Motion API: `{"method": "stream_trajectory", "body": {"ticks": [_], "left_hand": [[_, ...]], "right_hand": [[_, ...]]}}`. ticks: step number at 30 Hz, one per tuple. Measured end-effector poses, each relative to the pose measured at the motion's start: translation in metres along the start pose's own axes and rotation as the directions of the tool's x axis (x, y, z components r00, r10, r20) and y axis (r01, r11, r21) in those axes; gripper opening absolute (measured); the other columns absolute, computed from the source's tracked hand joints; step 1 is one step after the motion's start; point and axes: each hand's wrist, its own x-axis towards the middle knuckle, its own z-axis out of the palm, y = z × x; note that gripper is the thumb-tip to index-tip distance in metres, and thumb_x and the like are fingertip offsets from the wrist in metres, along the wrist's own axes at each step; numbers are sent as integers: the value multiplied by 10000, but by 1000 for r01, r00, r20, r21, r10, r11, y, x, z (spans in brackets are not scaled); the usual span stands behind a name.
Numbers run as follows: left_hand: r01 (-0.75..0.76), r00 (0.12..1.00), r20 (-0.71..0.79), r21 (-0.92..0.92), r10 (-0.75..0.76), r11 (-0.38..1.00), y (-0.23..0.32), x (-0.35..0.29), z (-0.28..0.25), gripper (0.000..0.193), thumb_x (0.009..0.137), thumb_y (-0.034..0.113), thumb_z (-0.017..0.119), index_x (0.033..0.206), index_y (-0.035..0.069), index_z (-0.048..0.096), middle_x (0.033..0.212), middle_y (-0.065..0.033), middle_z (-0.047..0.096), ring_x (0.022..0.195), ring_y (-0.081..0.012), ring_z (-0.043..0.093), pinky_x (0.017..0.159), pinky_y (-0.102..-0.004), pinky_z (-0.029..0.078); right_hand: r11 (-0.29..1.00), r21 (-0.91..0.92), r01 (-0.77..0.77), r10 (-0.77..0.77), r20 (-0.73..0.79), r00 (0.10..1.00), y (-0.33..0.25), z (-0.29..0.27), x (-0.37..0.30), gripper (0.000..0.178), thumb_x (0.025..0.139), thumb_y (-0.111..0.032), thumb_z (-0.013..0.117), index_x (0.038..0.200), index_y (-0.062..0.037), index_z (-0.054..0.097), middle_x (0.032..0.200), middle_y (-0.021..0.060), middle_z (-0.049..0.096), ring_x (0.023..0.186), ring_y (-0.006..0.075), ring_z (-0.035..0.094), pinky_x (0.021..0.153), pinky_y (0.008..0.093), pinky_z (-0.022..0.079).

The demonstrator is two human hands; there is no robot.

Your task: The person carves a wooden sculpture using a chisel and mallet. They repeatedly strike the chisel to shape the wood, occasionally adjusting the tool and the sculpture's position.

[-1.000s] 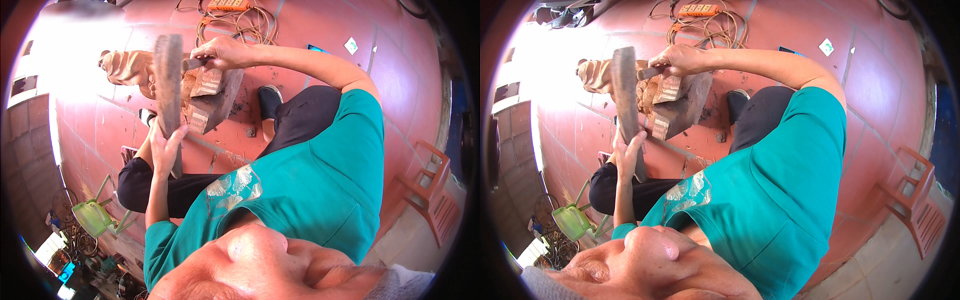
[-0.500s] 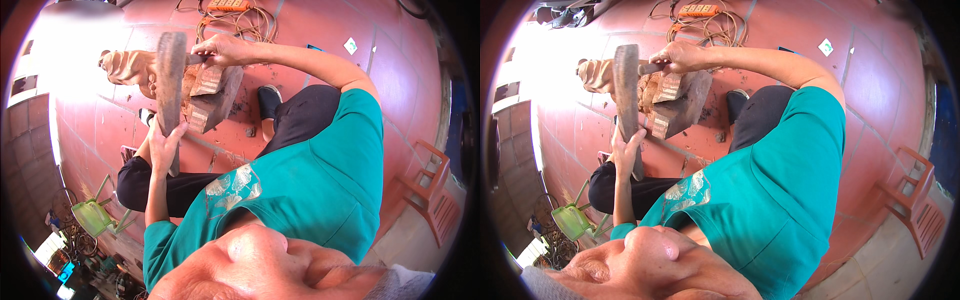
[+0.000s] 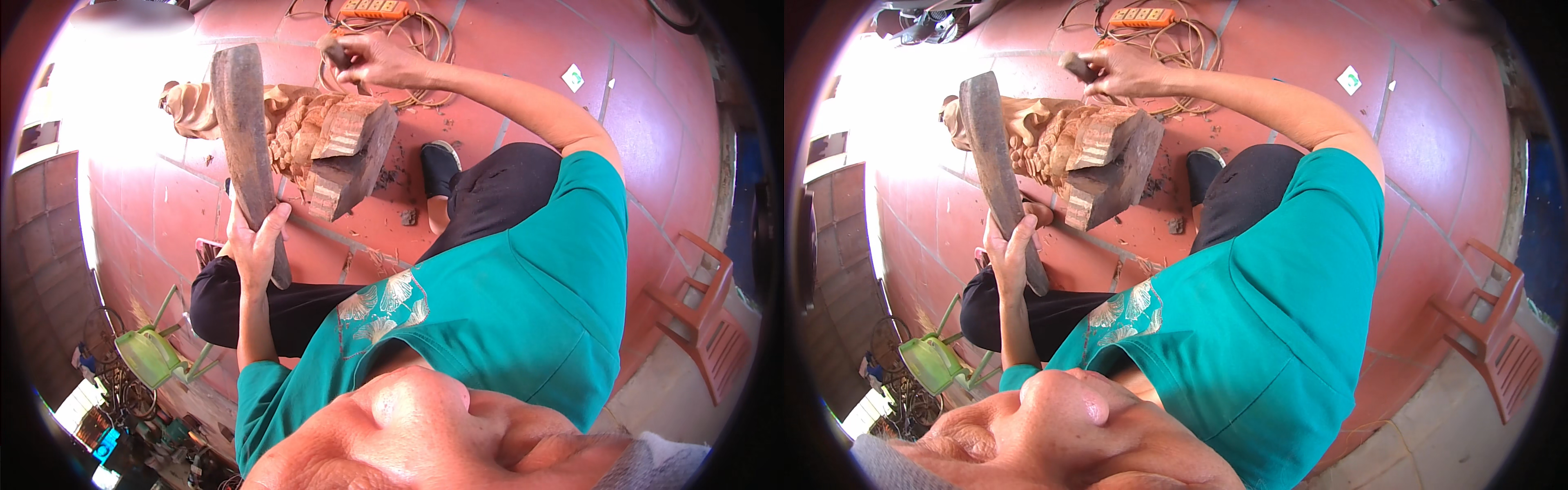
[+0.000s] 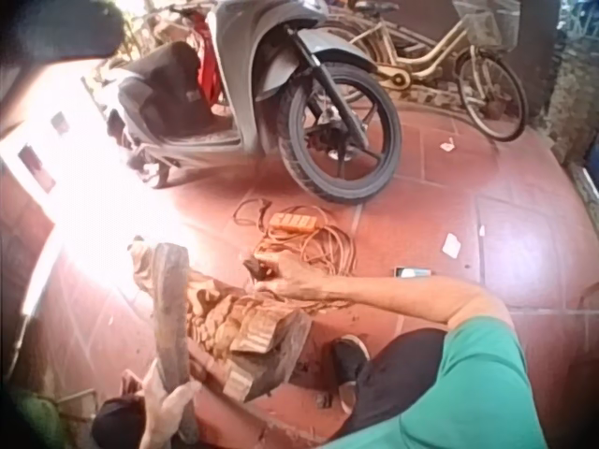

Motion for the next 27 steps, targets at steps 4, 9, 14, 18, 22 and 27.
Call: {"method": "stream_trajectory", "body": {"ticks": [4, 9, 14, 18, 22, 27], "left_hand": [[26, 999, 40, 20, -27, 999, 10, -1, 2, 467, 898, 90, 711, 1303, -56, 530, 931, -52, 616, 648, -79, 536, 590, -225, 455], [28, 999, 15, 33, -29, 999, 10, -2, 3, 486, 897, 108, 723, 1311, -56, 526, 927, -51, 616, 651, -77, 534, 594, -222, 455], [62, 998, 29, 50, -63, 997, 9, -2, 0, 523, 890, 139, 745, 1312, -60, 509, 921, -57, 614, 658, -80, 532, 594, -222, 458], [53, 998, 29, 99, -56, 994, 8, -1, -1, 571, 871, 179, 771, 1310, -66, 502, 928, -64, 613, 679, -93, 548, 589, -228, 472], [84, 996, 7, 112, -86, 990, 9, -3, -1, 608, 856, 211, 790, 1309, -72, 499, 947, -74, 615, 702, -103, 561, 581, -232, 484], [69, 997, 18, 148, -72, 987, 6, 0, -2, 612, 851, 211, 796, 1304, -74, 499, 950, -75, 611, 702, -102, 555, 571, -229, 480]], "right_hand": [[954, 294, -58, 94, -111, 989, 19, -10, -1, 139, 891, -79, 709, 993, -24, 633, 855, 39, 677, 777, 112, 633, 719, 308, 532], [996, 74, 46, -41, -70, 997, 10, 1, -6, 150, 897, -41, 685, 1030, -22, 618, 917, 31, 677, 852, 119, 642, 783, 305, 534], [981, 184, -64, 73, -45, 996, 0, -8, -16, 201, 906, 25, 665, 1093, -11, 601, 1014, 48, 684, 966, 124, 667, 910, 305, 554], [967, 252, -41, 58, -62, 996, -1, -11, -20, 185, 908, 24, 665, 1079, -5, 601, 1009, 62, 681, 951, 127, 670, 906, 304, 558], [989, 129, 70, -71, 3, 997, -9, -8, -23, 172, 910, 31, 662, 1063, -9, 595, 1010, 47, 675, 966, 130, 666, 913, 304, 555], [980, 199, -23, 31, -34, 999, -6, -11, -25, 159, 909, 37, 659, 1036, -17, 578, 986, 27, 657, 975, 133, 658, 906, 304, 557]]}}
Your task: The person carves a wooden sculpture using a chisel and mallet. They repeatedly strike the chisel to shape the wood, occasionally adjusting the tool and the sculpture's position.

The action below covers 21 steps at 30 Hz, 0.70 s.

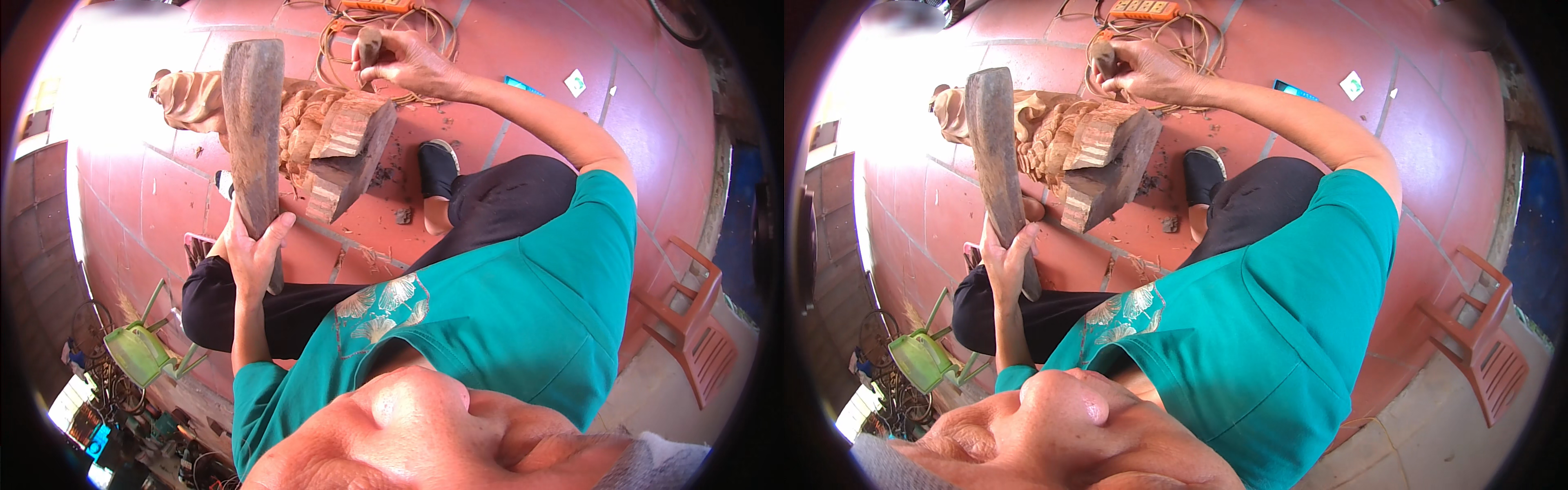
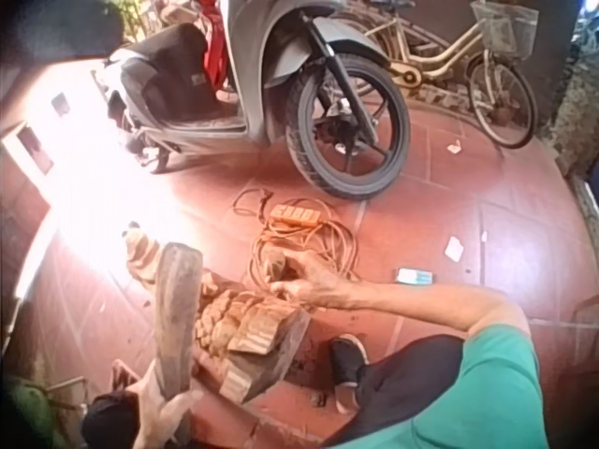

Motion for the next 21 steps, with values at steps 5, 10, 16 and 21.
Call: {"method": "stream_trajectory", "body": {"ticks": [5, 10, 16, 21], "left_hand": [[-37, 999, 4, -5, 37, 999, 2, 2, 0, 595, 855, 206, 793, 1298, -70, 507, 916, -58, 598, 681, -96, 544, 566, -227, 468], [-26, 999, 33, -46, 28, 999, -3, 5, 0, 575, 862, 196, 783, 1296, -65, 512, 897, -47, 593, 666, -93, 537, 569, -227, 458], [-38, 999, 14, -52, 39, 998, -4, 6, 3, 527, 859, 183, 780, 1254, -57, 525, 899, -55, 597, 656, -94, 535, 572, -227, 456], [-19, 1000, 14, -40, 19, 999, -3, 4, 2, 494, 859, 184, 780, 1220, -47, 534, 886, -49, 594, 652, -92, 532, 569, -226, 456]], "right_hand": [[993, 34, 111, -110, -31, 993, -20, -1, 7, 224, 912, 19, 678, 1112, -26, 589, 1041, 25, 662, 996, 125, 651, 936, 295, 543], [929, -62, 364, -369, -139, 919, -91, -22, 42, 160, 917, -73, 668, 1057, -41, 597, 923, 65, 672, 848, 190, 647, 810, 314, 516], [928, -345, 142, -167, -44, 985, -34, -7, 29, 215, 884, -122, 733, 1049, -50, 616, 850, 70, 704, 804, 163, 690, 721, 319, 524], [967, -195, 161, -162, 10, 987, -13, -2, 17, 216, 886, -114, 727, 1055, -39, 614, 884, 72, 714, 823, 177, 700, 746, 333, 531]]}}
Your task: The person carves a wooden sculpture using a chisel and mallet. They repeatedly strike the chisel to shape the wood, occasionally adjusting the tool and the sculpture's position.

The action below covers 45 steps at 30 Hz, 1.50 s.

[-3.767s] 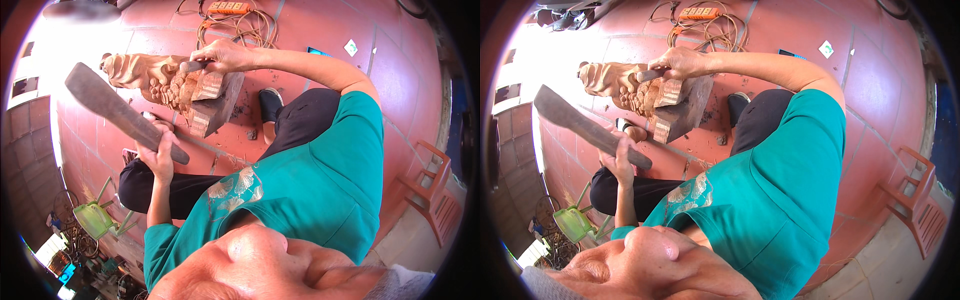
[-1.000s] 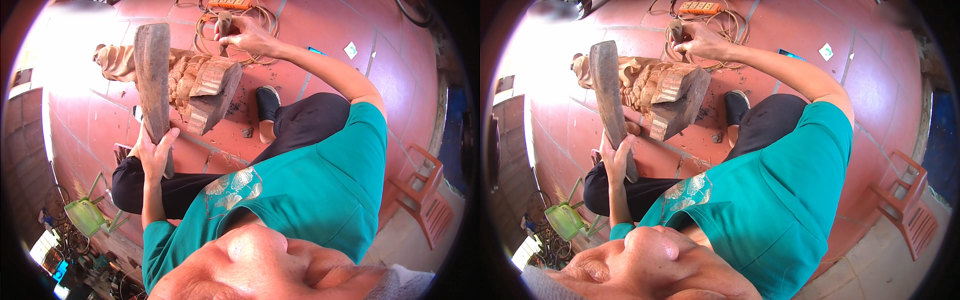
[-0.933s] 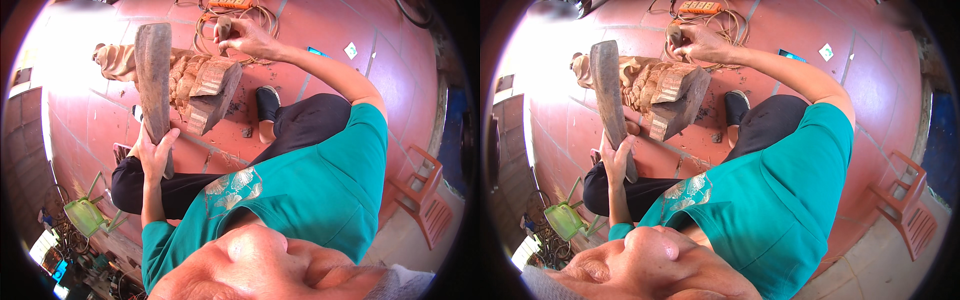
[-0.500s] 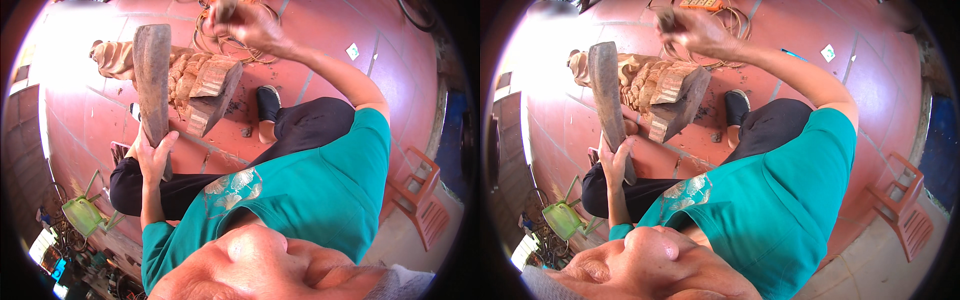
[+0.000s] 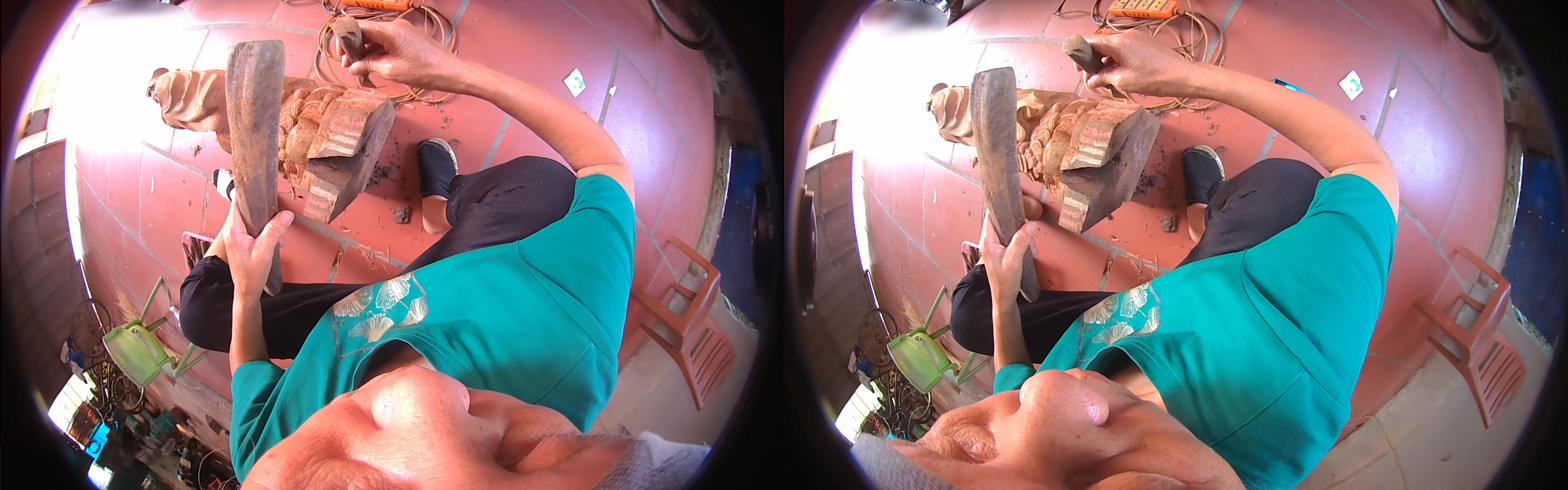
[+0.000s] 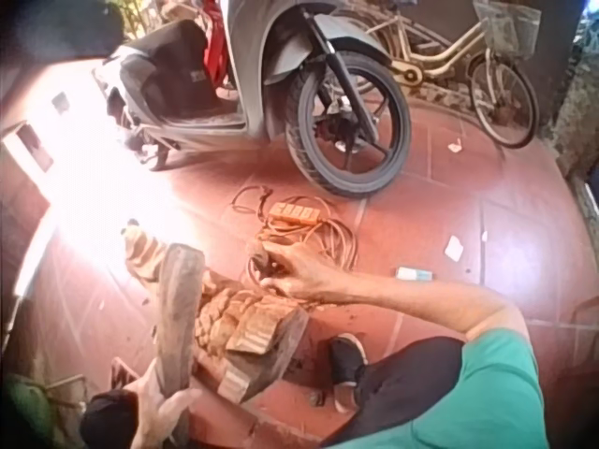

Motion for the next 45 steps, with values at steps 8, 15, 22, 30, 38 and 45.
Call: {"method": "stream_trajectory", "body": {"ticks": [8, 15, 22, 30, 38, 45], "left_hand": [[19, 1000, 0, -8, -19, 1000, 5, 0, 3, 496, 862, 212, 784, 1209, -43, 537, 878, -46, 594, 649, -88, 530, 566, -226, 454], [1, 1000, 16, 2, -1, 1000, 11, -1, 1, 500, 866, 234, 784, 1209, -38, 543, 873, -42, 592, 642, -88, 527, 563, -229, 453], [-43, 999, 4, 6, 43, 999, 6, -1, 2, 512, 862, 225, 786, 1223, -41, 537, 911, -51, 596, 679, -93, 543, 573, -230, 466], [-28, 1000, -14, -27, 28, 999, 5, -4, 2, 520, 862, 199, 787, 1237, -51, 526, 919, -53, 604, 701, -92, 555, 582, -225, 483], [-40, 999, 0, -26, 40, 999, 9, -2, 6, 479, 869, 212, 791, 1196, -35, 543, 916, -50, 627, 696, -84, 562, 583, -224, 481], [-49, 999, 17, -23, 49, 999, 14, -2, 7, 463, 862, 203, 797, 1176, -35, 552, 895, -44, 631, 679, -82, 561, 595, -227, 483]], "right_hand": [[999, -37, 7, -4, 69, 998, 1, 11, -8, 461, 859, -158, 783, 1270, -58, 598, 950, 162, 706, 834, 258, 716, 743, 384, 534], [995, -96, 23, -17, 65, 998, 4, 10, -8, 412, 838, -191, 806, 1184, -61, 624, 928, 143, 703, 825, 268, 711, 721, 383, 533], [982, -184, 31, -15, 87, 996, 2, 13, -8, 428, 817, -215, 816, 1166, -49, 632, 890, 164, 692, 819, 296, 706, 711, 392, 532], [982, -177, 57, -47, 58, 997, 0, 14, -12, 498, 801, -193, 821, 1238, -47, 631, 870, 185, 684, 797, 318, 694, 710, 395, 530], [991, -124, 56, -47, 75, 996, -4, 10, -12, 478, 811, -197, 821, 1214, -22, 633, 880, 185, 679, 792, 306, 689, 713, 392, 531], [978, -196, 71, -61, 57, 997, 6, 14, -12, 483, 805, -196, 817, 1226, -45, 635, 891, 190, 698, 796, 311, 698, 709, 400, 531]]}}
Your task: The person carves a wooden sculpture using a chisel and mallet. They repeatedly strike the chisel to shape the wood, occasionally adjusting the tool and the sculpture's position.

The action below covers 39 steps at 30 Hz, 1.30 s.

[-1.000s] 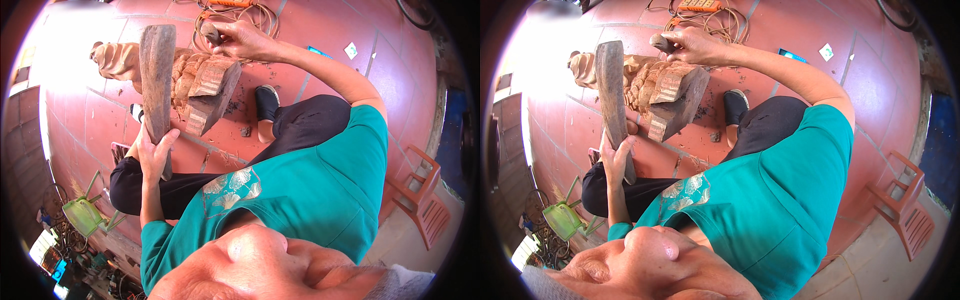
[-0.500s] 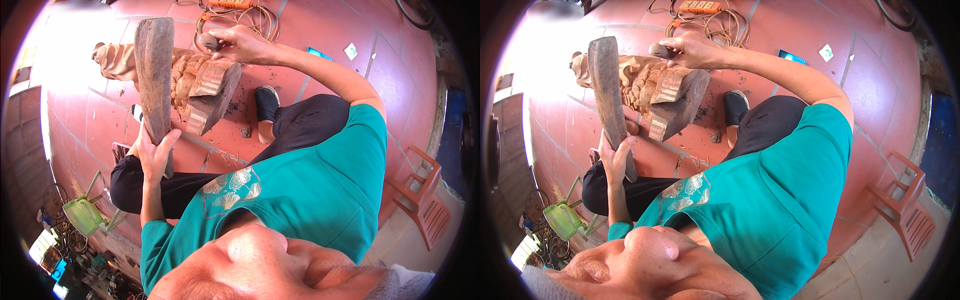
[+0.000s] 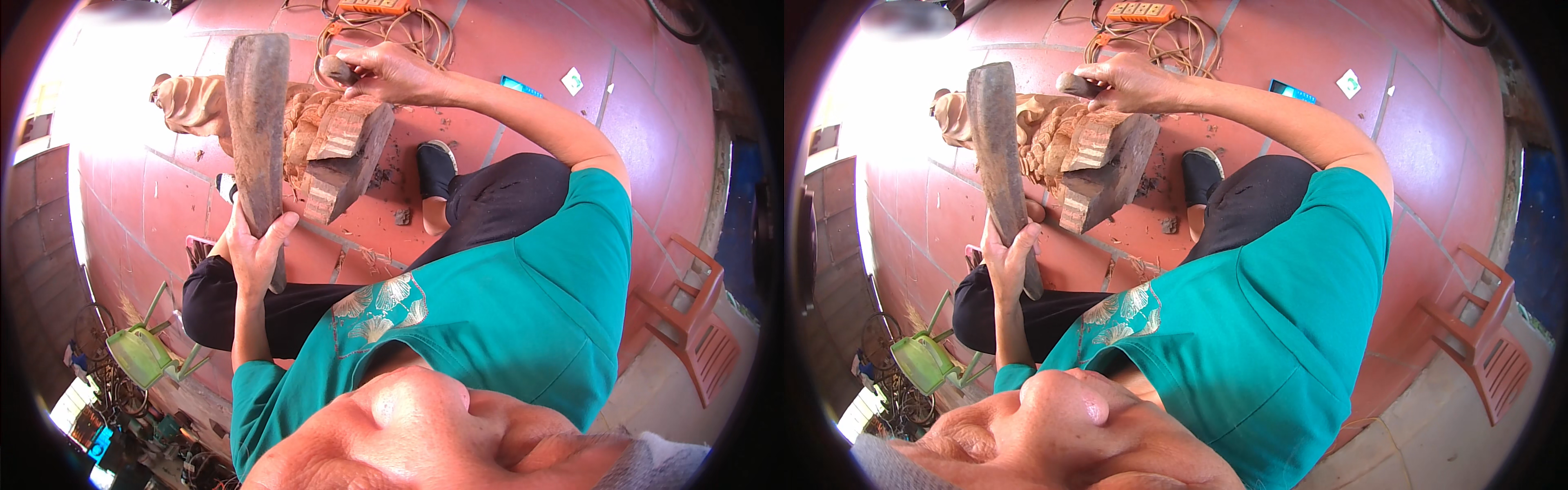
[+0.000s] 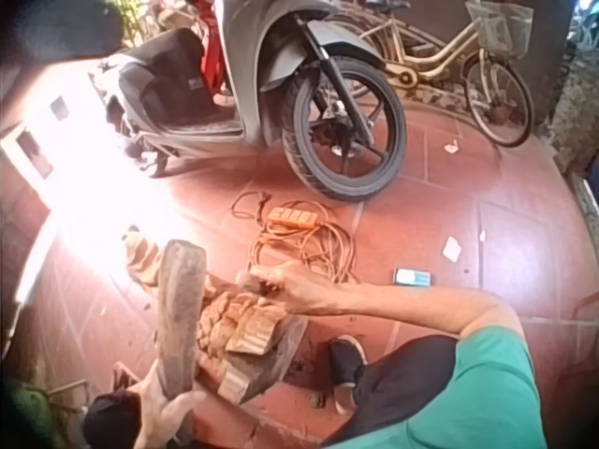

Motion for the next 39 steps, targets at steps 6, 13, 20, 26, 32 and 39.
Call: {"method": "stream_trajectory", "body": {"ticks": [6, 13, 20, 26, 32, 39], "left_hand": [[-179, 977, -134, -69, 169, 981, -5, -5, 5, 449, 846, 162, 803, 1156, -42, 551, 840, -42, 629, 652, -98, 573, 602, -237, 486], [79, 996, 37, 187, -87, 979, 4, 2, 22, 387, 863, 199, 798, 1100, -8, 572, 856, -43, 668, 639, -85, 563, 593, -244, 479], [-116, 987, -116, -55, 109, 992, -1, -3, 21, 401, 866, 187, 793, 1126, -9, 559, 849, -58, 666, 647, -87, 562, 605, -249, 486], [91, 995, 23, 260, -101, 961, 2, 3, 24, 422, 860, 205, 799, 1130, -11, 558, 844, -52, 655, 657, -91, 558, 609, -258, 489], [-68, 996, -61, -13, 67, 998, 4, -3, 20, 383, 863, 138, 772, 1116, -32, 539, 825, -61, 631, 638, -106, 576, 597, -260, 491], [-105, 994, 56, 385, 91, 917, -2, -2, 24, 448, 860, 202, 798, 1171, -15, 559, 835, -78, 655, 717, -114, 624, 676, -287, 520]], "right_hand": [[999, 13, 30, -30, 4, 1000, -6, 2, 2, 438, 800, -137, 804, 1191, -46, 628, 859, 177, 681, 768, 337, 677, 692, 410, 520], [996, -85, 33, -28, 64, 998, -17, 3, -4, 361, 809, -78, 795, 1124, -28, 627, 882, 163, 687, 774, 343, 675, 675, 411, 512], [998, 38, 50, -50, -12, 999, -13, 9, -4, 335, 798, -119, 775, 1111, -80, 662, 839, 141, 701, 759, 354, 674, 664, 451, 488], [998, -59, 20, -15, 89, 996, -21, 5, -6, 349, 801, -114, 767, 1130, -78, 657, 846, 138, 705, 765, 349, 681, 673, 449, 493], [998, -4, 63, -63, 3, 998, -11, 8, -6, 358, 795, -106, 768, 1135, -81, 661, 857, 141, 707, 785, 347, 685, 685, 442, 505], [991, -70, 114, -105, 119, 987, -20, 8, -11, 346, 804, -109, 769, 1128, -55, 658, 905, 150, 696, 854, 357, 683, 723, 453, 516]]}}
